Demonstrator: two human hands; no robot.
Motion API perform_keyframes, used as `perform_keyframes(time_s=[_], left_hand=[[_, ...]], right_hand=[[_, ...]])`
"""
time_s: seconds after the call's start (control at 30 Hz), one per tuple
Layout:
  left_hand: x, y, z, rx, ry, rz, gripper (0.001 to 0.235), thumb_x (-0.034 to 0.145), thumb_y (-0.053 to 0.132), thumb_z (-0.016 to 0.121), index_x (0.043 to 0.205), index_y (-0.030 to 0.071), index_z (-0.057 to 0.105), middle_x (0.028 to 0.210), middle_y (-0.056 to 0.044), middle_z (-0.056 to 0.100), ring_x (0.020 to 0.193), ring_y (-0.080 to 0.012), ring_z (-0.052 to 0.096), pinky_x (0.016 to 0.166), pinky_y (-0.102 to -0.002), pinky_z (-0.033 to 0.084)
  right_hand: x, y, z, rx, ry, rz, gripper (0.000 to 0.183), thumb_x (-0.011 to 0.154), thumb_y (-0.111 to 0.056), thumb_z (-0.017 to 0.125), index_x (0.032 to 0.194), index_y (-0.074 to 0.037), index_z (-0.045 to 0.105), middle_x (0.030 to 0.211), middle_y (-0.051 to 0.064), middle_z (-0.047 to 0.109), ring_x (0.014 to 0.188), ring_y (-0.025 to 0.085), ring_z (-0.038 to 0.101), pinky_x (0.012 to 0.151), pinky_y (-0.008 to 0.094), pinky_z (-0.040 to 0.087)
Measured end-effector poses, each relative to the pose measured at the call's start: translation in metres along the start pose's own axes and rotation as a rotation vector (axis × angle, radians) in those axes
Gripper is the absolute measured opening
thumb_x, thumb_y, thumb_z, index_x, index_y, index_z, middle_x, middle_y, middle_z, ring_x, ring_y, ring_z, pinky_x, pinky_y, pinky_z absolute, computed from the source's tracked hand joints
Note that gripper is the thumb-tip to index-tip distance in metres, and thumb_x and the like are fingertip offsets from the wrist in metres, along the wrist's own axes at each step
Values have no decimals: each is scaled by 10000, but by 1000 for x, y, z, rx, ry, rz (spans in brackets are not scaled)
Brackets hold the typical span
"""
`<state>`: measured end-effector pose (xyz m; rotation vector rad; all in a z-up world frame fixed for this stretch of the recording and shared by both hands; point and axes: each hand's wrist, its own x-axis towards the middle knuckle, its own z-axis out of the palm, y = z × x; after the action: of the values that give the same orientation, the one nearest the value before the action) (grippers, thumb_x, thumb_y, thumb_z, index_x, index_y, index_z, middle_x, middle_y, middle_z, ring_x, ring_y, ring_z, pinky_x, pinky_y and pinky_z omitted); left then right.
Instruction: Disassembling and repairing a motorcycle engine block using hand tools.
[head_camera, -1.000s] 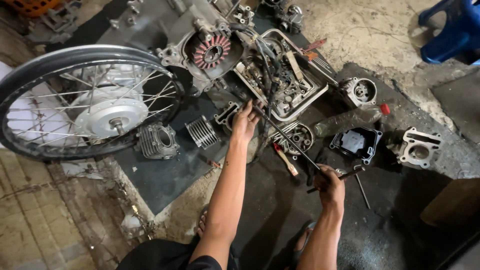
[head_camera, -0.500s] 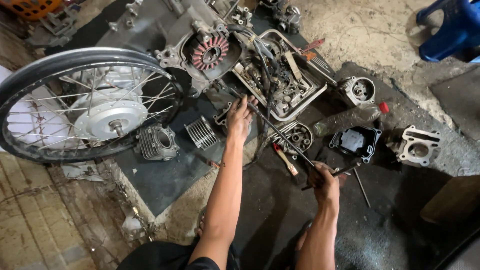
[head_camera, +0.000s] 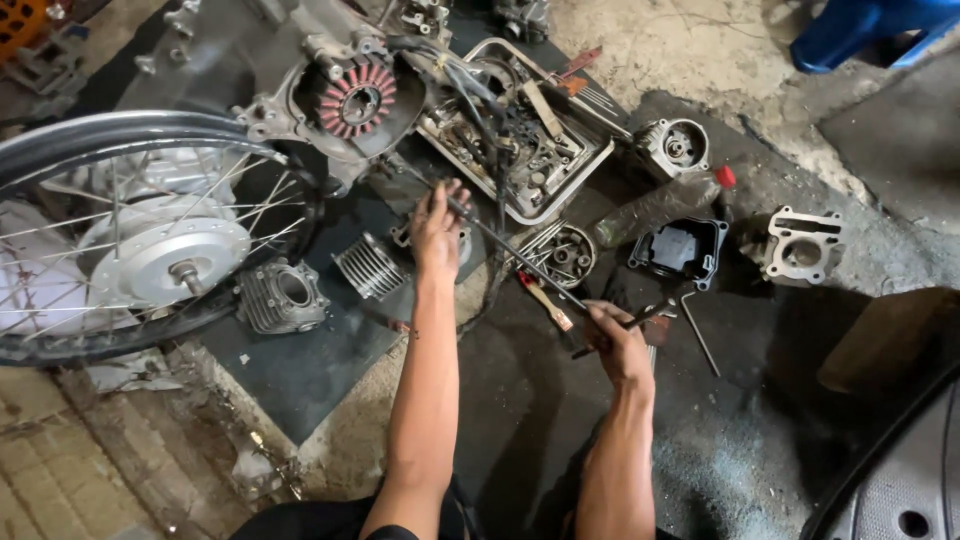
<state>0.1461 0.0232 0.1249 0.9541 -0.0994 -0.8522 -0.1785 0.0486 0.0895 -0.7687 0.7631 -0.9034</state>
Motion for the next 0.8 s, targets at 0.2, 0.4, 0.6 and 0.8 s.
perform_keyframes(time_s=[0.2, 0.4, 0.6, 0.8], left_hand=[[-8, 31, 18, -12, 327, 267, 338, 962, 313, 756, 1199, 111, 624, 1157, -183, 751, 968, -314, 779, 860, -411, 628], [38, 48, -1, -251, 436, 285, 357, 915, 240, 818, 1177, 75, 640, 1135, -208, 745, 1012, -383, 759, 925, -489, 613], [53, 57, -12, -341, 325, 193, 334, 895, 295, 841, 1177, 184, 700, 1156, -106, 737, 991, -243, 747, 905, -365, 645], [59, 57, -28, -474, -14, 36, 287, 997, 243, 734, 1255, 333, 645, 1131, 20, 729, 822, -130, 652, 643, -165, 558]], right_hand=[[-4, -24, 57, -79, -114, 23, 321, 920, -115, 671, 1112, 141, 695, 577, 29, 390, 530, 121, 396, 533, 310, 426], [-10, -38, 110, -241, -168, -31, 317, 957, -147, 648, 1134, 107, 712, 568, 89, 475, 563, 183, 537, 576, 304, 405], [-20, -43, 159, -368, -137, -122, 337, 985, -152, 638, 1163, 127, 701, 623, 108, 535, 596, 177, 531, 587, 314, 470], [-14, -25, 177, -413, -143, -222, 329, 988, -172, 661, 1184, 87, 719, 704, 126, 540, 629, 197, 575, 565, 343, 514]])
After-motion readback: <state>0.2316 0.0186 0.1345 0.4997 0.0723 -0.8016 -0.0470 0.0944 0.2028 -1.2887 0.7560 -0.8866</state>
